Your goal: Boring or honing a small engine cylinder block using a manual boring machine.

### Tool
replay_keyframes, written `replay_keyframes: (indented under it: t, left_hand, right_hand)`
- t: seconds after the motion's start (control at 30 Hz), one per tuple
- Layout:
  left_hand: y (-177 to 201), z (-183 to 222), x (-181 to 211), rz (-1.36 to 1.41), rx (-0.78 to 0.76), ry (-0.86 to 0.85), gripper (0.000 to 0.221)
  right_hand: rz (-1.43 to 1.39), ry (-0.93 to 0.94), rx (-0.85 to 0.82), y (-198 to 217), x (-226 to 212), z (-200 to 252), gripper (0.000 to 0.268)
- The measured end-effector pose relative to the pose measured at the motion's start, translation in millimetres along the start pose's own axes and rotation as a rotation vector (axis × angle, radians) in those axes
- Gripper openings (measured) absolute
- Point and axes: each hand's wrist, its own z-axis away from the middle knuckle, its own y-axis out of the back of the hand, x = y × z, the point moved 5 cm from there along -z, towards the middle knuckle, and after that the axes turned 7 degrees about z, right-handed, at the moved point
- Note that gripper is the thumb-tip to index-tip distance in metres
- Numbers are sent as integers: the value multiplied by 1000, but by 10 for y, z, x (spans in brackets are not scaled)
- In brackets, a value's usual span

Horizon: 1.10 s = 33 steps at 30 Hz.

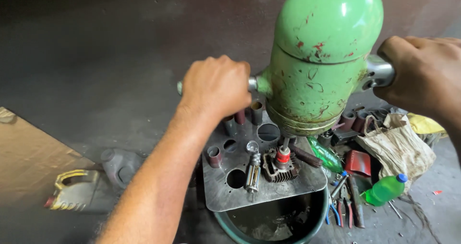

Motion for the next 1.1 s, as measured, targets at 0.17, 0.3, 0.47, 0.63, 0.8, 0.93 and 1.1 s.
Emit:
replay_keyframes:
  t: [0.17,0.3,0.47,0.63,0.8,0.93,1.1]
  left_hand:
    - [-80,-85,-97,-26,25,-45,28]
    - [-219,-84,-114,-4,-69,-12,43]
    - [-593,-97,-208,-24,-30,-53,37]
    - [-803,-12,-151,-17,-173,12,29]
    - [-1036,198,-60,41,-87,48,26]
    - [-1072,290,60,97,-169,157,18]
    - [-641,289,122,134,-183,152,16]
  right_hand:
    - [-77,-34,119,53,-117,205,37]
    - [-4,0,152,8,-261,324,30]
    - [32,-29,61,257,-505,261,55]
    - [13,7,77,-28,-503,390,48]
    - [-180,49,99,-264,-507,373,34]
    - [-167,109,-21,-678,-365,234,42]
    - [15,130,-252,-388,-282,-16,44]
